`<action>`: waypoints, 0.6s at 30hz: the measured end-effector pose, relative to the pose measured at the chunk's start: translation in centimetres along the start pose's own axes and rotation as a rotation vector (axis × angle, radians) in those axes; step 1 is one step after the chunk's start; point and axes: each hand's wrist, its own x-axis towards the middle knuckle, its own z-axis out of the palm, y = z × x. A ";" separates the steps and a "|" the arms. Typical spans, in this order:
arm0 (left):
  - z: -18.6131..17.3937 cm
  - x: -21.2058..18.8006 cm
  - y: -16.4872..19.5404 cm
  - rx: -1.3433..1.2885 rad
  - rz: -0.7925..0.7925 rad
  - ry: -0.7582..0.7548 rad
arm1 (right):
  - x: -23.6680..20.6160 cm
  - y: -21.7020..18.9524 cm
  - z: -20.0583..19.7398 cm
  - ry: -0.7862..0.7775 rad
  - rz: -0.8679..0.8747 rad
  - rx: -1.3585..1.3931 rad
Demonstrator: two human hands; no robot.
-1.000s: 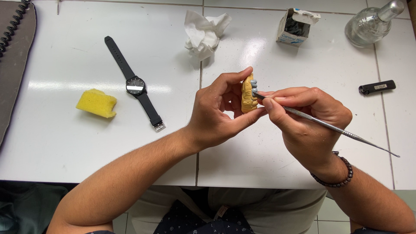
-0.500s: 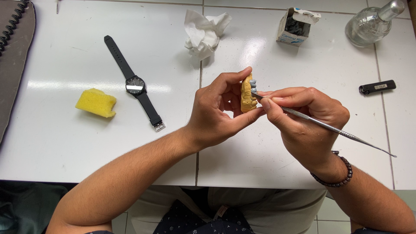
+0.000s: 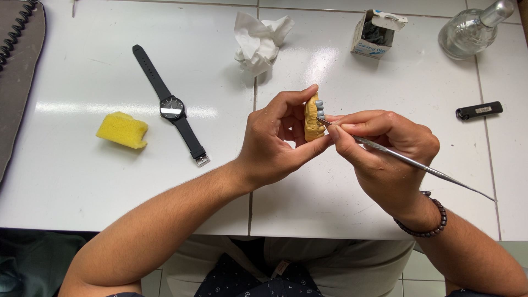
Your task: The person holds a dental plaster model with artificial teeth in one hand and uses a metal wax carving tool to scrape and shape the wax around the teeth, periodically repositioning the model and wiping the tool on a tissue before resuming carving.
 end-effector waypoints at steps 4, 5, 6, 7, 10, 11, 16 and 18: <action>-0.1 0.0 0.3 0.017 0.008 0.008 | -0.1 -0.1 -0.1 0.009 0.051 0.093; -0.1 0.0 0.3 0.029 0.023 0.010 | -0.2 -0.2 -0.2 0.024 0.052 0.115; -0.1 0.0 0.4 -0.003 0.026 0.003 | -0.2 -0.2 -0.3 0.026 0.049 0.117; 0.0 0.0 0.4 -0.034 0.027 -0.002 | -0.2 -0.3 -0.3 0.028 0.046 0.119; -0.1 0.0 0.5 -0.074 0.012 -0.014 | 0.0 -0.2 -0.6 0.008 0.010 0.069; -0.2 0.0 0.5 -0.079 0.005 -0.020 | 0.0 -0.1 -0.6 0.006 0.001 0.057; -0.3 0.1 0.4 -0.037 0.010 -0.020 | 0.0 -0.2 -0.4 0.007 -0.014 0.016; -0.3 0.2 0.3 -0.028 0.009 -0.016 | 0.0 -0.1 -0.5 -0.002 -0.020 0.010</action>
